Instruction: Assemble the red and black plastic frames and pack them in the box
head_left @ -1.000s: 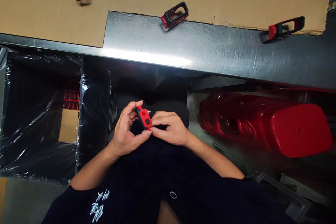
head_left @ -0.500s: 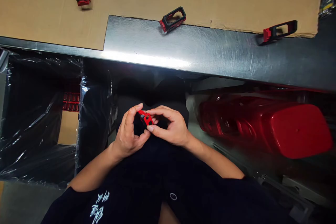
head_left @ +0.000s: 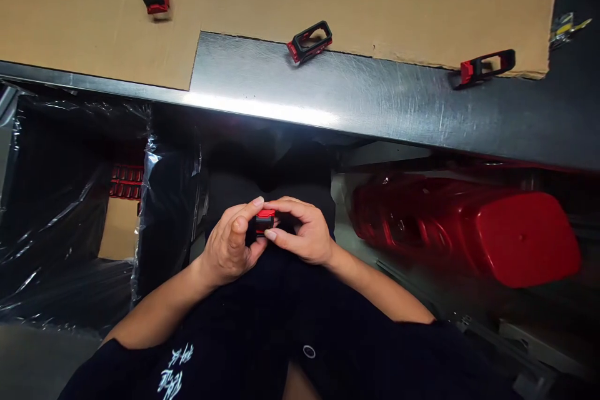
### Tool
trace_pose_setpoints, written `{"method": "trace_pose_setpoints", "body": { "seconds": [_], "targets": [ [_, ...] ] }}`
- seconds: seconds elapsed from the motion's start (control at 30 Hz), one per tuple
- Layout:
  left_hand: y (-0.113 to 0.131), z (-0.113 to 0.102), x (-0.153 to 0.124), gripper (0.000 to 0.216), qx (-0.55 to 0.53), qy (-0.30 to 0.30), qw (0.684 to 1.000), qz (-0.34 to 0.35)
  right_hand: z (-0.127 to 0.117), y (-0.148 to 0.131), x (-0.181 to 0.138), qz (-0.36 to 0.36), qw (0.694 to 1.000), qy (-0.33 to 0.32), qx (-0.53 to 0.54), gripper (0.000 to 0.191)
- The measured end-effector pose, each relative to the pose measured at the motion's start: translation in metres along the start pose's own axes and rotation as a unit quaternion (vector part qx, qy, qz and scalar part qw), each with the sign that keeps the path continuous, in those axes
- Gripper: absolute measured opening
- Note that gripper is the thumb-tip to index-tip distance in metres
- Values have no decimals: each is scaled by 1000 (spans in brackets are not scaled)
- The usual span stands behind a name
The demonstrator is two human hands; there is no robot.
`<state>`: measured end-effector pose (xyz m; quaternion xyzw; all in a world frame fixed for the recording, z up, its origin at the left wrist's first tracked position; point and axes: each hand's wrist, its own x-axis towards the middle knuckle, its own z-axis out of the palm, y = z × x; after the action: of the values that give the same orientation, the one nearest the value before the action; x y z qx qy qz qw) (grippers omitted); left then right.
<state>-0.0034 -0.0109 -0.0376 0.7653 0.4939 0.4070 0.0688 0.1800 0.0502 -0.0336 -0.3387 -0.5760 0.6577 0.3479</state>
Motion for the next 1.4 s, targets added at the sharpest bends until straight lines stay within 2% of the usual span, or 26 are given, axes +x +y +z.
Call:
{"method": "trace_pose_setpoints", "body": {
  "seconds": [0.1, 0.23, 0.4, 0.53, 0.7, 0.8, 0.9, 0.97, 1.03, 1.1, 1.13, 1.17, 1.2, 1.23, 1.3, 1.4],
  "targets": [
    [3, -3, 1, 110, -17, -9, 1000, -3, 1, 3, -2, 77, 993, -8, 93, 37],
    [7, -5, 1, 116, -37, -26, 998, -32, 2, 7, -3, 178, 960, -27, 214, 42],
    [11, -5, 2, 120, -81, -22, 994, -67, 3, 9, -1, 219, 935, -25, 278, 36],
    [15, -7, 5, 121, -83, -19, 988, -132, 5, 8, 1, 276, 909, -28, 311, 38],
    [18, -8, 5, 116, -100, -31, 968, -229, 12, 6, 4, 317, 877, 2, 362, 36],
    [15, -5, 2, 110, -134, -32, 954, -268, 14, 2, 7, 318, 874, 7, 366, 35],
    [10, -1, -6, 104, -185, -37, 942, -279, 10, -4, 10, 291, 907, 3, 305, 33],
    [7, 0, -11, 93, -285, -50, 906, -308, 4, -9, 12, 222, 955, -12, 198, 29],
    [3, 0, -13, 75, -439, -69, 822, -357, -4, -15, 13, 101, 993, -52, 30, 23],
    [1, 0, -12, 58, -560, -76, 724, -395, -10, -21, 14, -39, 985, -85, -143, 20],
    [0, -1, -11, 53, -592, -73, 695, -403, -13, -24, 15, -100, 968, -95, -208, 20],
    [0, -2, -10, 50, -605, -67, 684, -403, -15, -26, 15, -148, 952, -99, -249, 20],
    [-1, -2, -8, 49, -604, -58, 689, -396, -16, -28, 16, -182, 940, -97, -272, 19],
    [0, -2, -7, 51, -592, -44, 708, -383, -17, -29, 16, -202, 934, -93, -281, 19],
    [1, -2, -6, 55, -537, -11, 772, -339, -19, -31, 16, -200, 938, -73, -273, 23],
    [5, -1, -7, 64, -406, 34, 873, -267, -20, -30, 14, -93, 970, -22, -223, 36]
  ]
}}
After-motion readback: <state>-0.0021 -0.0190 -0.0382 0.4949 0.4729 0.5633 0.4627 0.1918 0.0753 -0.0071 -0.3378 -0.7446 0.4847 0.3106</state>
